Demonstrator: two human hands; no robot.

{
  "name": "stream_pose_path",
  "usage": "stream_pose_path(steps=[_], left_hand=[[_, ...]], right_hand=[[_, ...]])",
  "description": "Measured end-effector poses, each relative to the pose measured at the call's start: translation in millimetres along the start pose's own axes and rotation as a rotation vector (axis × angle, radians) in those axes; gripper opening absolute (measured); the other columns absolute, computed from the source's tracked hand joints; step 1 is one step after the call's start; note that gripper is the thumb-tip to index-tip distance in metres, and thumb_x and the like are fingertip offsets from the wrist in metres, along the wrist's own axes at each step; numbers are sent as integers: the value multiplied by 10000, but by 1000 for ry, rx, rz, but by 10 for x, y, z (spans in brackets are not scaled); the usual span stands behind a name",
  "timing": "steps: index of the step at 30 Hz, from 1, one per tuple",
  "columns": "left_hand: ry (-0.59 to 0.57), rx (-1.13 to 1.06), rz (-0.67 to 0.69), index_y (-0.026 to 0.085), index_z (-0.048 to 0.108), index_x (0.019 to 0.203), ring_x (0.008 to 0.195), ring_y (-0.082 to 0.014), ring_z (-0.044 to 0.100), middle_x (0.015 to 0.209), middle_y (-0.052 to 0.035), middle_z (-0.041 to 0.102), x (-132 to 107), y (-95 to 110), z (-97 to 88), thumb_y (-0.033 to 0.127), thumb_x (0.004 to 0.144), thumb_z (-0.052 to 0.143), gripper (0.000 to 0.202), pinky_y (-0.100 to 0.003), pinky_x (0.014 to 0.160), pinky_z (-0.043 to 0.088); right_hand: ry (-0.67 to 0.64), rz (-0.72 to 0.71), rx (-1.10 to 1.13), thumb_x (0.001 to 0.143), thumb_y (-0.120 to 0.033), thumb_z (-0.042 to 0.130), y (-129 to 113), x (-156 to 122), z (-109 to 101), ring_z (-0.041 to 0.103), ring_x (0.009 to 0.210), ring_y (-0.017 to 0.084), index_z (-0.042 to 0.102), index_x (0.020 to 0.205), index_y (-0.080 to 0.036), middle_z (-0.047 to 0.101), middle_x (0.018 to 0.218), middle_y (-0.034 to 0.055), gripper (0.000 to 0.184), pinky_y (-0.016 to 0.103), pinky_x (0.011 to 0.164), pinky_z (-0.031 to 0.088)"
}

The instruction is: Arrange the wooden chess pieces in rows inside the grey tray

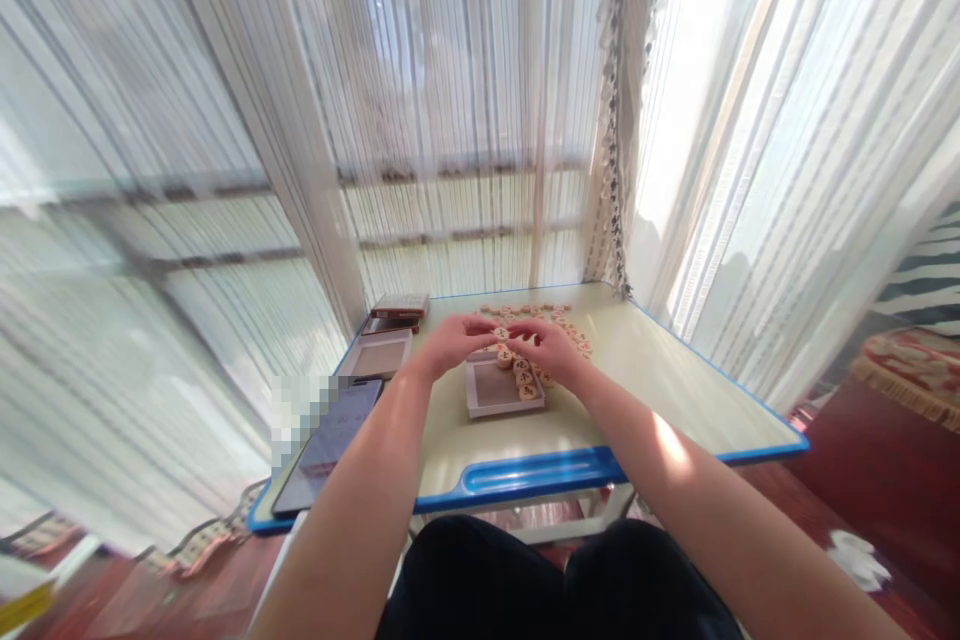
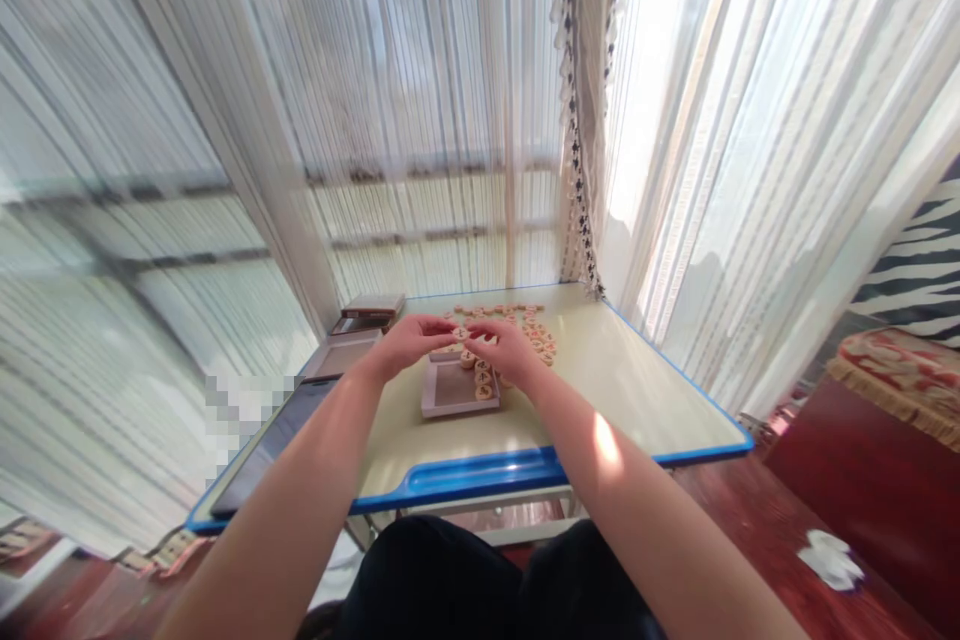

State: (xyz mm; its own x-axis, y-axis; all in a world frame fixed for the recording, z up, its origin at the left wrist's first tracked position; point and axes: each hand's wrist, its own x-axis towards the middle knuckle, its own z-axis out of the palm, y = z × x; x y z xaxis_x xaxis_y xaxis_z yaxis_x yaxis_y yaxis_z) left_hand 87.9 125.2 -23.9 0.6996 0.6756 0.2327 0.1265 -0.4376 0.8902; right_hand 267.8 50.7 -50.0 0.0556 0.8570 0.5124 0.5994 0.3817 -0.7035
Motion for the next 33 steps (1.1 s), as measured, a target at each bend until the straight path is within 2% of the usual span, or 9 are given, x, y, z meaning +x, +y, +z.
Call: stream_pose_path(steps=[5, 15, 18, 20, 23, 27, 33], left_hand=[[-15, -12, -2, 151, 684, 933, 903, -190, 615, 947, -74, 692, -10, 12, 9, 355, 669, 688, 334, -302, 816, 471], [-22, 121, -7, 172, 691, 957, 867, -196, 623, 908, -58, 703, -51, 88, 44, 367, 658, 676, 357, -292, 762, 476], [-18, 217, -37, 182, 702, 928, 828, -187, 619, 877, -50, 704, -61, 67, 2, 375, 648, 671, 341, -276, 726, 464], [-16, 345, -75, 184, 719, 858, 793, -185, 613, 842, -45, 704, -74, 50, -48, 386, 614, 688, 319, -265, 696, 447], [-129, 523, -145, 189, 734, 756, 705, -175, 592, 741, -29, 696, -92, 32, -107, 401, 562, 707, 289, -251, 632, 408], [-277, 679, -169, 198, 738, 682, 560, -138, 519, 559, 3, 627, -88, 15, -79, 433, 599, 650, 264, -248, 541, 340], [-282, 785, -125, 182, 707, 608, 499, -116, 465, 501, 5, 579, -54, -21, 13, 429, 633, 599, 271, -248, 505, 291]], right_hand=[[-46, 15, -7, 737, -365, 600, -30, 25, -9, 578, 719, 144, 684, 915, -213, 686, 873, 35, 249, 264, 635, 434], [-80, 29, 54, 713, -362, 604, -67, -24, -50, 567, 672, 134, 684, 901, -182, 672, 835, 48, 273, 261, 614, 442], [-28, 47, 103, 726, -312, 570, -8, -29, -59, 580, 714, 143, 678, 914, -183, 674, 873, 49, 252, 273, 660, 451], [27, 59, 84, 732, -292, 549, 52, -27, -65, 581, 713, 150, 678, 904, -181, 670, 810, 38, 243, 275, 664, 446], [95, 59, 2, 729, -299, 543, 125, -22, -74, 563, 651, 147, 680, 885, -177, 648, 719, 25, 241, 270, 626, 432], [114, 31, -64, 731, -299, 537, 147, -16, -78, 548, 626, 136, 679, 890, -185, 635, 699, 17, 242, 259, 614, 420], [105, 7, -141, 724, -286, 534, 122, -13, -81, 545, 627, 137, 691, 850, -180, 635, 675, 16, 227, 253, 605, 408]])
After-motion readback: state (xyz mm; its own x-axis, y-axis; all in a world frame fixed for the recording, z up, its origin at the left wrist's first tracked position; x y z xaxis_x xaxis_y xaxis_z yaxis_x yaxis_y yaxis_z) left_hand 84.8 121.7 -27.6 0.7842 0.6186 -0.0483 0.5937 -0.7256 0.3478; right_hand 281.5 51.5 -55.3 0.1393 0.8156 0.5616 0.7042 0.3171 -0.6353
